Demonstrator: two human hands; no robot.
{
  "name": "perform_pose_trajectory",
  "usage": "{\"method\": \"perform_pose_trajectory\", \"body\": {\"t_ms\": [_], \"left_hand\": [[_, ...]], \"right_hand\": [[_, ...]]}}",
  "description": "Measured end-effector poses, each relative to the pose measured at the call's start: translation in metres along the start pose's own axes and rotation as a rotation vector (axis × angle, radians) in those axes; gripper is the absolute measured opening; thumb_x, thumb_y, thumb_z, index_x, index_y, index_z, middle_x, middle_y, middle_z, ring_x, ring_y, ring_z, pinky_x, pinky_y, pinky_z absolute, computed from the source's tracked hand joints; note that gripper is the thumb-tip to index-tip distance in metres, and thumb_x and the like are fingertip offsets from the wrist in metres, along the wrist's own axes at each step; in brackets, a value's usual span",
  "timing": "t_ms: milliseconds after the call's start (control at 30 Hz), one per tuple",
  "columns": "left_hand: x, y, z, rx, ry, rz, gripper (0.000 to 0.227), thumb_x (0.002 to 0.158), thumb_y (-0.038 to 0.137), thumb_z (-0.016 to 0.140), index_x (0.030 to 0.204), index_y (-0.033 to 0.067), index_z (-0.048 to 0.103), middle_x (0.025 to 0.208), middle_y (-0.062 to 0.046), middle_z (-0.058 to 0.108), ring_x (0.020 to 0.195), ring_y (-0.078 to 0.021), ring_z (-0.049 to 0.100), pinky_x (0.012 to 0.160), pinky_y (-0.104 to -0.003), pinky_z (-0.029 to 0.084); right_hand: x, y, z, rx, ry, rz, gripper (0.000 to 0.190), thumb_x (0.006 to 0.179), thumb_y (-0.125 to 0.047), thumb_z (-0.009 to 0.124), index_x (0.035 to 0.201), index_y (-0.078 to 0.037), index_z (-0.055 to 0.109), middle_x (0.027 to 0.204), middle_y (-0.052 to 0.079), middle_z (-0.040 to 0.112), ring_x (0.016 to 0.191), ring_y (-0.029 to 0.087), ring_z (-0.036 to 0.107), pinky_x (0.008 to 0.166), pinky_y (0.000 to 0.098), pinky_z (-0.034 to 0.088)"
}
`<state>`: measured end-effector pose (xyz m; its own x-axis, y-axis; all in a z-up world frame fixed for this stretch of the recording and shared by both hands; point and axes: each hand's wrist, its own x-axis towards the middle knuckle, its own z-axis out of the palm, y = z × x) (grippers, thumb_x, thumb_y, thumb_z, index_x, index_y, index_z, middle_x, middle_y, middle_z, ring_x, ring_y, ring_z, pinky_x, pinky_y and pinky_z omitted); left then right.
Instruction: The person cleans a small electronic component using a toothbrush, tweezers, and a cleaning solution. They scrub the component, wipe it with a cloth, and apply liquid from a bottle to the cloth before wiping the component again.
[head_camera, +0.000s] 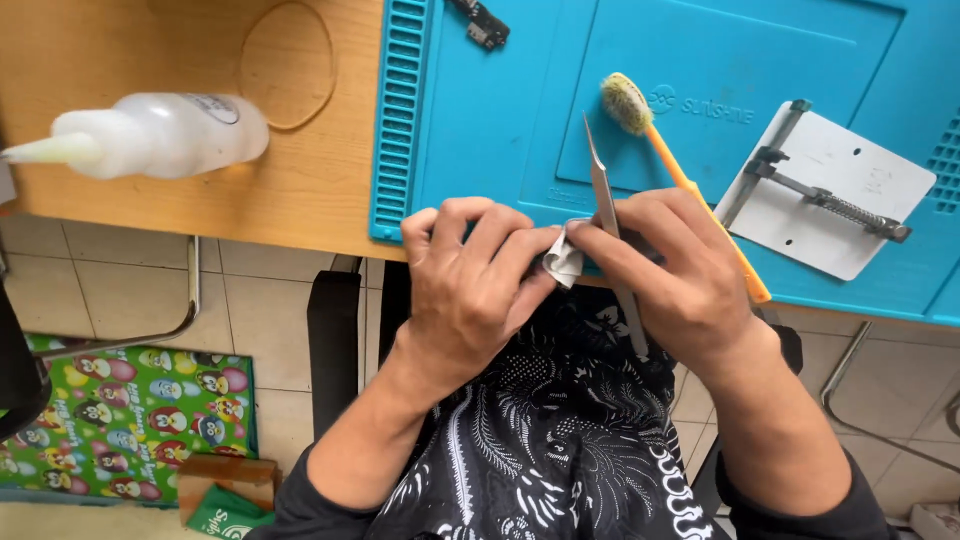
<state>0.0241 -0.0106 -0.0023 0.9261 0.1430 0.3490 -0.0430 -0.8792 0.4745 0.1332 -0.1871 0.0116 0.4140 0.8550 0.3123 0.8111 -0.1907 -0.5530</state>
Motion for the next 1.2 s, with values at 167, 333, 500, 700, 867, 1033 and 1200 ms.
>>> {"method": "perform_pose_trajectory", "body": {"t_ms": [167,333,500,700,867,1033,1200], "left_hand": [[0.001,0.000,0.001,-0.031,-0.025,-0.032,0.012,0.101,0.028,0.068,0.098,0.0174,0.072,0.094,0.005,0.066,0.097,-0.0234,0.059,0.087,-0.040,0.027],[0.001,-0.001,0.005,-0.010,-0.013,-0.003,0.005,0.097,0.016,0.068,0.094,0.0163,0.072,0.091,0.005,0.066,0.088,-0.0205,0.059,0.086,-0.039,0.026],[0.003,0.000,0.005,-0.008,0.015,-0.006,0.008,0.101,0.018,0.068,0.094,0.0166,0.072,0.090,0.005,0.066,0.086,-0.0202,0.060,0.087,-0.038,0.026],[0.005,0.000,0.006,-0.008,0.024,-0.007,0.010,0.102,0.021,0.068,0.093,0.0177,0.071,0.088,0.006,0.067,0.085,-0.0196,0.061,0.088,-0.037,0.026],[0.007,-0.001,0.006,-0.014,0.018,-0.012,0.012,0.102,0.020,0.065,0.091,0.0174,0.070,0.088,0.005,0.066,0.084,-0.0195,0.061,0.088,-0.037,0.026],[0.004,0.002,0.005,-0.011,0.008,-0.008,0.007,0.098,0.016,0.068,0.091,0.0161,0.070,0.088,0.005,0.066,0.085,-0.0211,0.060,0.086,-0.038,0.027],[-0.001,0.003,0.005,-0.037,-0.008,-0.022,0.005,0.098,0.019,0.070,0.095,0.0154,0.072,0.091,0.004,0.067,0.090,-0.0225,0.060,0.086,-0.040,0.028]], "right_hand": [[0.003,0.005,-0.002,-0.144,-0.032,-0.165,0.012,0.105,0.000,0.060,0.105,0.008,0.069,0.095,0.022,0.063,0.079,0.036,0.056,0.072,0.0467,0.052],[0.013,0.013,-0.002,-0.159,-0.041,-0.281,0.004,0.101,0.009,0.067,0.100,0.012,0.069,0.092,0.019,0.060,0.076,0.031,0.058,0.066,0.0439,0.050],[0.015,0.015,-0.003,-0.153,-0.063,-0.303,0.005,0.099,0.013,0.067,0.095,0.010,0.068,0.090,0.018,0.059,0.072,0.029,0.057,0.065,0.0424,0.050],[0.011,0.017,-0.002,-0.141,-0.068,-0.336,0.006,0.096,0.013,0.071,0.092,0.011,0.067,0.089,0.019,0.061,0.071,0.029,0.060,0.064,0.0429,0.051],[0.016,0.020,-0.005,-0.087,-0.108,-0.301,0.004,0.099,0.010,0.066,0.096,0.012,0.066,0.092,0.020,0.059,0.072,0.032,0.057,0.064,0.0437,0.049],[0.016,0.014,-0.005,-0.106,-0.082,-0.234,0.011,0.104,0.002,0.062,0.103,0.011,0.069,0.097,0.020,0.061,0.078,0.034,0.059,0.071,0.0445,0.053],[0.007,0.006,-0.004,-0.130,-0.067,-0.303,0.004,0.102,0.007,0.066,0.098,0.010,0.067,0.091,0.018,0.060,0.072,0.029,0.059,0.067,0.0431,0.050]]}}
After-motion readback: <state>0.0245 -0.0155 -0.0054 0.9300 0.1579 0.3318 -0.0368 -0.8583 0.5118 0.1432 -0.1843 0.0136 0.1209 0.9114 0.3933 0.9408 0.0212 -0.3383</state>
